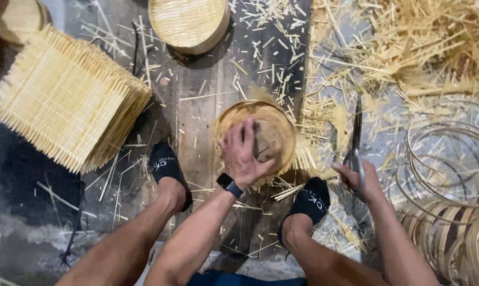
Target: The person sits on the floor and trims excess bamboo sticks from woven bamboo mats using shears. They press a woven mat over a round wooden form, cut off the protruding stick ends around the edge, fit a bamboo ring over the trimmed mat, and set the finished round piece aside with other completed pieces.
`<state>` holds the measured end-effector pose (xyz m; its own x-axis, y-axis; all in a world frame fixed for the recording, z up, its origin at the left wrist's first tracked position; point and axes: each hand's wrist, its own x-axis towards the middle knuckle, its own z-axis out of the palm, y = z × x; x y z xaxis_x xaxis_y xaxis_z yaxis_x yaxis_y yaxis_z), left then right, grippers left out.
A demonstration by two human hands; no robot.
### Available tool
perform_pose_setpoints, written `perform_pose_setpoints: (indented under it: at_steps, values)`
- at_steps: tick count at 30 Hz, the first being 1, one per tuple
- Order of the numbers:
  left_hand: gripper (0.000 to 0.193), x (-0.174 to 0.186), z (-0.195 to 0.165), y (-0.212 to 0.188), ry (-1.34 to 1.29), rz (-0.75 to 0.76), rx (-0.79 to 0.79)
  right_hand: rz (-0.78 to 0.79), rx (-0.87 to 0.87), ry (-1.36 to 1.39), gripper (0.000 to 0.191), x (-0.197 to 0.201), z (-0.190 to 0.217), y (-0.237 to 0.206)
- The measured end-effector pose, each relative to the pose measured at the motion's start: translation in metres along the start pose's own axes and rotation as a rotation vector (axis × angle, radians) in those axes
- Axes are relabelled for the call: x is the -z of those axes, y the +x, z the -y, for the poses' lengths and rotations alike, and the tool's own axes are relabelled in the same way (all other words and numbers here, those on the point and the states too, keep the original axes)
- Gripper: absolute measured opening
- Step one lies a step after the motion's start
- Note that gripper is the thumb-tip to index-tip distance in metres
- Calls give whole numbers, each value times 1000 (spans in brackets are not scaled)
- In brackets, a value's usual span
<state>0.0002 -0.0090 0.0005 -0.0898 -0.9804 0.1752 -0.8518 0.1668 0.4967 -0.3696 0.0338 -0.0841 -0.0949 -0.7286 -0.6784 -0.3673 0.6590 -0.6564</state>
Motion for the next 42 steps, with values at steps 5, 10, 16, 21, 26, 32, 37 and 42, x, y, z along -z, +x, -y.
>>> perform_pose_setpoints:
  at_steps: [5, 10, 16, 21, 26, 32, 37, 42]
  values:
    - [120, -20, -5, 18, 35, 230, -44, -31, -45, 10, 55, -3, -1, -27]
    - [128, -18, -13, 12, 61, 253, 112, -9, -1, -432, 58, 1, 15, -49]
    - [116, -33, -43, 0, -10, 18, 320, -55, 297, -808, 68, -1, 65, -42]
    - [111, -39, -42, 3, -46, 62, 206, -210, 375, -1132, 66, -31, 96, -19]
    - [112, -38, -42, 3, -77, 65, 182, -154, 381, -1110, 44, -18, 99, -8]
    - [110, -39, -45, 2, -88, 49, 204, -265, 470, -1093, 61, -37, 100, -1]
    - [109, -35, -38, 3, -82, 113, 107, -62, 284, -1107, 39, -18, 105, 6]
    - [115, -34, -32, 6, -131, 172, 10, -125, 329, -1219, 64, -20, 107, 20]
